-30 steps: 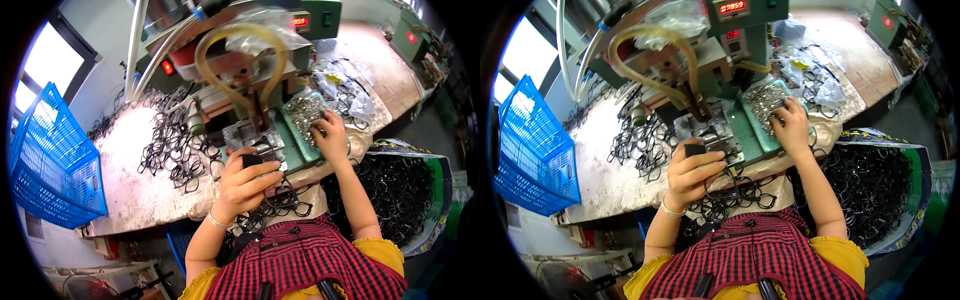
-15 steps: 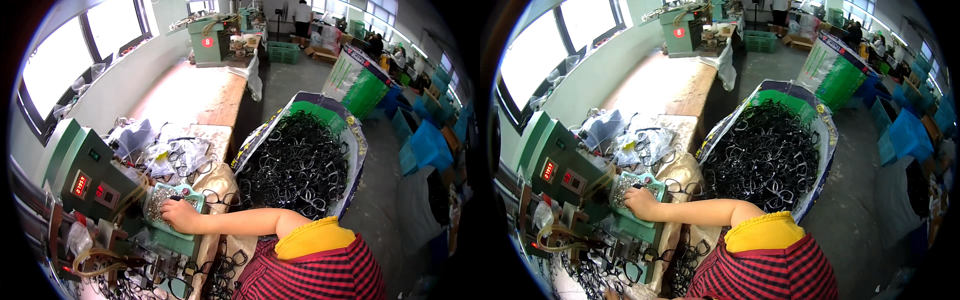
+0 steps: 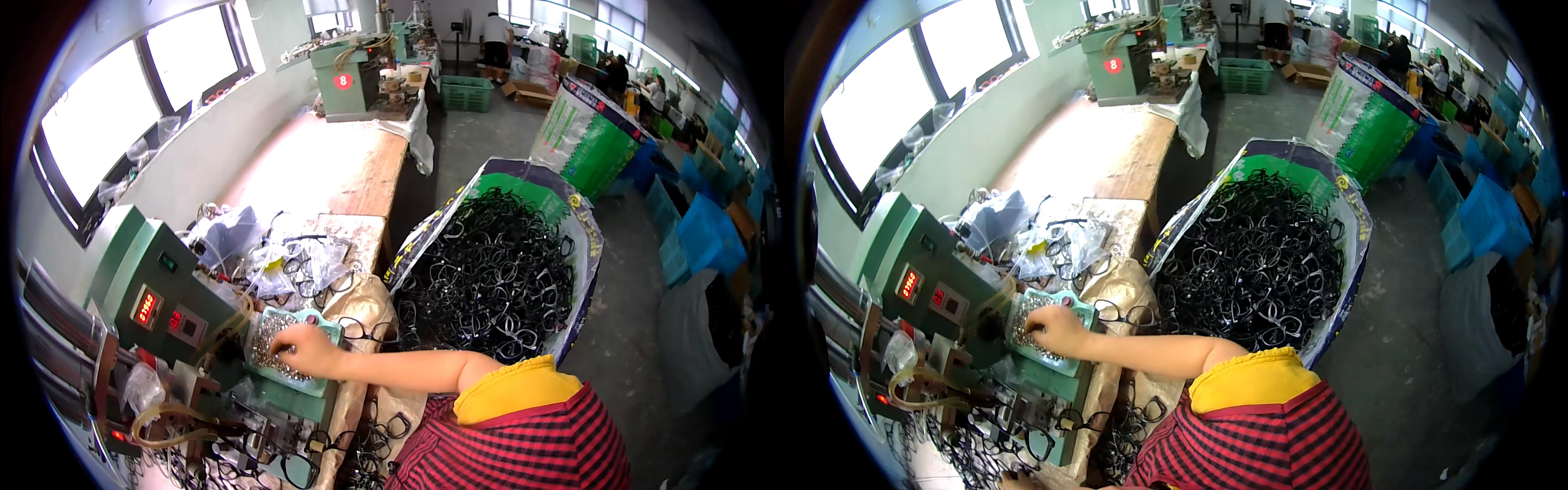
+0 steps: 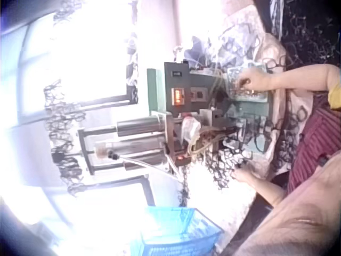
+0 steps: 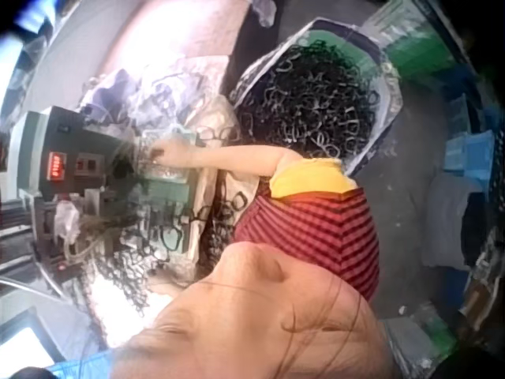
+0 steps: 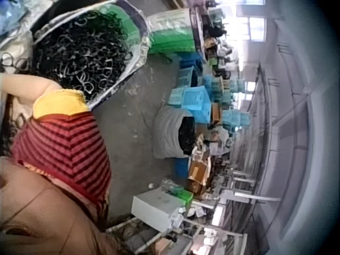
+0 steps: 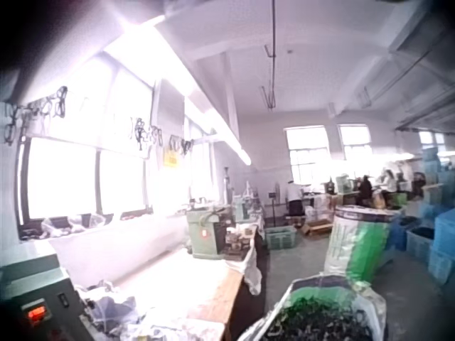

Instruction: The person repeatedly picks up black eyeglass frames from a pile, places them into a green fixture on a machine, and presses a lever to attach small metal screws. The person then removes the assembled glasses and places them on the table, continuing the cycle with additional frames.

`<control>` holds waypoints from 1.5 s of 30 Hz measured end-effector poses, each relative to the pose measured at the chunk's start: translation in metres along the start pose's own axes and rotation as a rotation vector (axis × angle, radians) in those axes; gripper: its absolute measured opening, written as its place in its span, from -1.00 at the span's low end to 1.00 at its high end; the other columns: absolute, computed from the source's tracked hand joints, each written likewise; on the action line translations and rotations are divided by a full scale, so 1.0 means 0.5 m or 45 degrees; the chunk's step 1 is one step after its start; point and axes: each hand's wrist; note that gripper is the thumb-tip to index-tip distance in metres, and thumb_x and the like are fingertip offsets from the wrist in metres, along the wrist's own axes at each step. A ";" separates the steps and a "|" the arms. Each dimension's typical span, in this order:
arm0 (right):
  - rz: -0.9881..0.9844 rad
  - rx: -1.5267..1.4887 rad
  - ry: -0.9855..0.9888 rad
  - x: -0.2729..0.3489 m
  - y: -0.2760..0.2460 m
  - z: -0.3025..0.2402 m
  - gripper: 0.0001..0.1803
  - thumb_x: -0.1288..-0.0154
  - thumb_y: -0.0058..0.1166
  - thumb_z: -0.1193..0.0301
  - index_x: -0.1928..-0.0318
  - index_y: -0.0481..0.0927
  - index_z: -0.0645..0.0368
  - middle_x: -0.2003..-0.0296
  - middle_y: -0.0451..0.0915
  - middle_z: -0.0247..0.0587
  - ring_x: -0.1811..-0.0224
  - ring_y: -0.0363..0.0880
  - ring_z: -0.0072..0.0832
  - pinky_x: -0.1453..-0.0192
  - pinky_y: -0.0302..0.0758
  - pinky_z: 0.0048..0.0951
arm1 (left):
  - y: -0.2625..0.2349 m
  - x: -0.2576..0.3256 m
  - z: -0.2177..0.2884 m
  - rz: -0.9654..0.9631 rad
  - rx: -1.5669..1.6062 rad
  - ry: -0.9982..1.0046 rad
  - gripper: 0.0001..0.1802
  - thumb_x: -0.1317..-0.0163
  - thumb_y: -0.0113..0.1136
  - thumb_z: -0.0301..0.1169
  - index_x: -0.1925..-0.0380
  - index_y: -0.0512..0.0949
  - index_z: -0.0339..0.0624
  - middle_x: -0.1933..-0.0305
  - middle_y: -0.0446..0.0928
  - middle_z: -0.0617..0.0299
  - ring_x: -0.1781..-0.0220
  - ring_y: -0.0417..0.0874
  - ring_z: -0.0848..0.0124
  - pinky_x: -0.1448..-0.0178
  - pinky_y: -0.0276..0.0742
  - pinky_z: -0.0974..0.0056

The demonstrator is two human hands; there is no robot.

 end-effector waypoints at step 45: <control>-0.174 0.669 -0.228 0.015 -0.019 0.040 -0.78 -0.03 0.39 0.36 0.26 0.74 0.07 -0.05 0.60 0.05 -0.31 0.44 0.02 -0.33 0.41 -0.05 | -0.401 0.058 0.098 1.097 1.683 1.134 -0.73 0.03 0.49 -0.49 0.26 0.73 -0.09 0.13 0.75 0.21 0.15 0.65 0.17 -0.05 0.58 0.06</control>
Point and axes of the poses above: each hand's wrist, its own x-axis away from the middle knuckle, its own y-axis out of the palm, z = x × y
